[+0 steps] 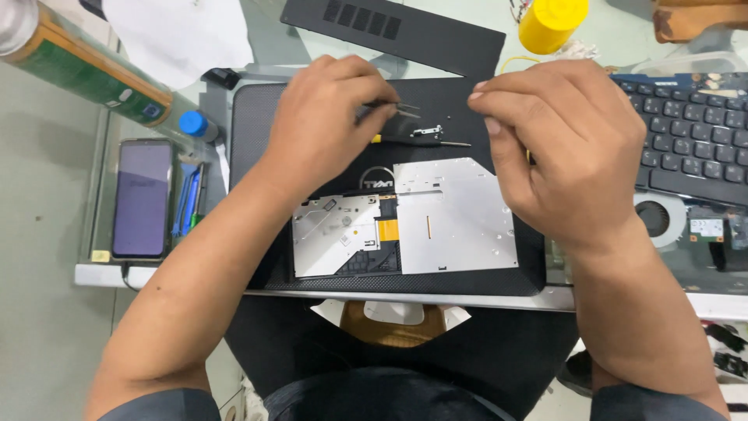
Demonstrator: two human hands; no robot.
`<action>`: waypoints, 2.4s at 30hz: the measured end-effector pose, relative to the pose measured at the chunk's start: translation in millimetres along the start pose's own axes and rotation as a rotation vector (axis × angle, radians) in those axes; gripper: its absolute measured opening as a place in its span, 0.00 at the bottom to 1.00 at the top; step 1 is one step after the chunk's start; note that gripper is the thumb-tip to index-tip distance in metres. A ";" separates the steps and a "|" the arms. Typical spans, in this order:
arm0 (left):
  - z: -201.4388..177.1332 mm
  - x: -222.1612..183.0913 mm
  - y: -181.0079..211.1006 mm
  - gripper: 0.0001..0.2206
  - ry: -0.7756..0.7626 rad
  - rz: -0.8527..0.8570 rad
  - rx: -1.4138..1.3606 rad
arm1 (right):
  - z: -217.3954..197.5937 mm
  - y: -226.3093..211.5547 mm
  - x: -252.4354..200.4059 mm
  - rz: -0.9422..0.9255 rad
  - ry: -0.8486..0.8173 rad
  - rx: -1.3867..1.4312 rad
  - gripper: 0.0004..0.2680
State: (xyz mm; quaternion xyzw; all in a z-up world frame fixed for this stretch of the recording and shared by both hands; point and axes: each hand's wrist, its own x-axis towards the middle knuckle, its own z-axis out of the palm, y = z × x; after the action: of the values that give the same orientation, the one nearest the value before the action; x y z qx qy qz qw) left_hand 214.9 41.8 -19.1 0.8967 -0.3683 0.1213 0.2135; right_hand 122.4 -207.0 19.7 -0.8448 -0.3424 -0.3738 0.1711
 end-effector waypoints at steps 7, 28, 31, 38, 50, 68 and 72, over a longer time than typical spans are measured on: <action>7.2 -34.3 -47.4 0.04 -0.060 -0.165 0.031 | 2.3 -3.8 -5.4 -0.012 0.008 0.009 0.06; 23.3 -31.1 -3.1 0.08 0.089 0.349 0.340 | 2.4 10.7 -22.4 0.055 -0.186 -0.339 0.04; 31.3 -28.5 -7.2 0.05 0.090 0.364 0.368 | 3.6 10.0 -23.6 0.040 -0.195 -0.365 0.04; -4.6 -34.4 0.1 0.05 0.087 0.289 0.111 | -1.0 13.0 -29.5 0.002 -0.174 -0.281 0.04; -38.0 -191.4 32.9 0.12 0.330 -0.419 -0.476 | 31.8 -30.1 -17.0 -0.169 -0.637 -0.082 0.21; -22.9 -215.2 17.6 0.13 0.236 -0.005 0.155 | 49.4 -43.3 -28.4 -0.143 -0.768 -0.028 0.39; -24.1 -211.6 14.5 0.12 0.226 0.029 0.129 | 47.7 -41.8 -29.2 -0.116 -0.806 -0.022 0.40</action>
State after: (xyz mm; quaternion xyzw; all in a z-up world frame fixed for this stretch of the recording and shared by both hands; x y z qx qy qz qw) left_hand 55.1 172.7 -73.0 0.8838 -0.3460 0.2482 0.1939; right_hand 103.1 -164.6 -32.3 -0.9047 -0.4253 -0.0253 -0.0073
